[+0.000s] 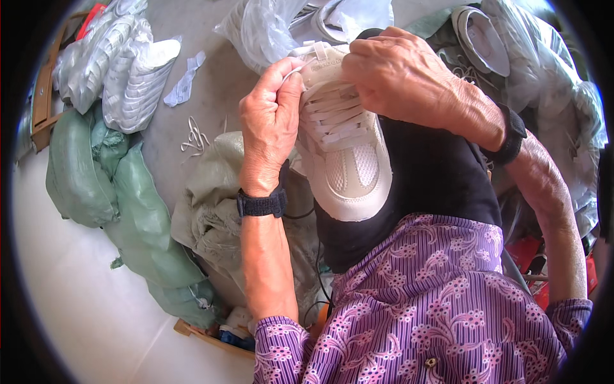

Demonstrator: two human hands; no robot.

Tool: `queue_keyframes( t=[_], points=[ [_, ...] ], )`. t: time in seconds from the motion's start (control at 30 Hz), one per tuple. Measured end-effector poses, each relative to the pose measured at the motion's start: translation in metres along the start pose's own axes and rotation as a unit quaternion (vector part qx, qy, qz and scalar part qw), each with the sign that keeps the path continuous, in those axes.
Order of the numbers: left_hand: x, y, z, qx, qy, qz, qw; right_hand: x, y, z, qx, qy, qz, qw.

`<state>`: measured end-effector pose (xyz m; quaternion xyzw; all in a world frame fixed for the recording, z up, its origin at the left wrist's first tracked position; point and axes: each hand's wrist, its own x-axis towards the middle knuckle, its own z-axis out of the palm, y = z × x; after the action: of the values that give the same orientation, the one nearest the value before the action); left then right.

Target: Lacing a white sneaker while it rests on the lap in a shoe manufacturing environment.

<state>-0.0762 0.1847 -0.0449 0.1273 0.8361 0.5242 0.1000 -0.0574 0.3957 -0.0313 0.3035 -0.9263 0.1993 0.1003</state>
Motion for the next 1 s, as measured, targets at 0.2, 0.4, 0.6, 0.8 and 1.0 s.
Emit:
queue_keyframes(
  t=[0.2, 0.4, 0.6, 0.8, 1.0],
  points=[
    [-0.001, 0.0, 0.002, -0.017, 0.016, 0.015, 1.0, -0.008, 0.004, 0.002, 0.038, -0.005, 0.069, 0.997],
    [-0.009, -0.008, -0.002, -0.075, 0.019, -0.018, 0.997, -0.015, 0.021, 0.001, 0.211, 0.043, 0.098, 0.972],
    [-0.016, 0.003, -0.001, -0.103, 0.055, -0.053, 0.992, -0.031, 0.027, -0.003, 0.143, 0.003, 0.131, 0.981],
    [-0.017, 0.009, -0.006, -0.072, 0.059, -0.075, 0.993, -0.025, 0.026, 0.002, 0.094, 0.009, 0.058, 0.994],
    [-0.02, 0.012, -0.008, -0.058, 0.107, -0.1, 0.988, -0.024, 0.024, -0.001, 0.085, -0.006, 0.067, 0.994]
  ],
)
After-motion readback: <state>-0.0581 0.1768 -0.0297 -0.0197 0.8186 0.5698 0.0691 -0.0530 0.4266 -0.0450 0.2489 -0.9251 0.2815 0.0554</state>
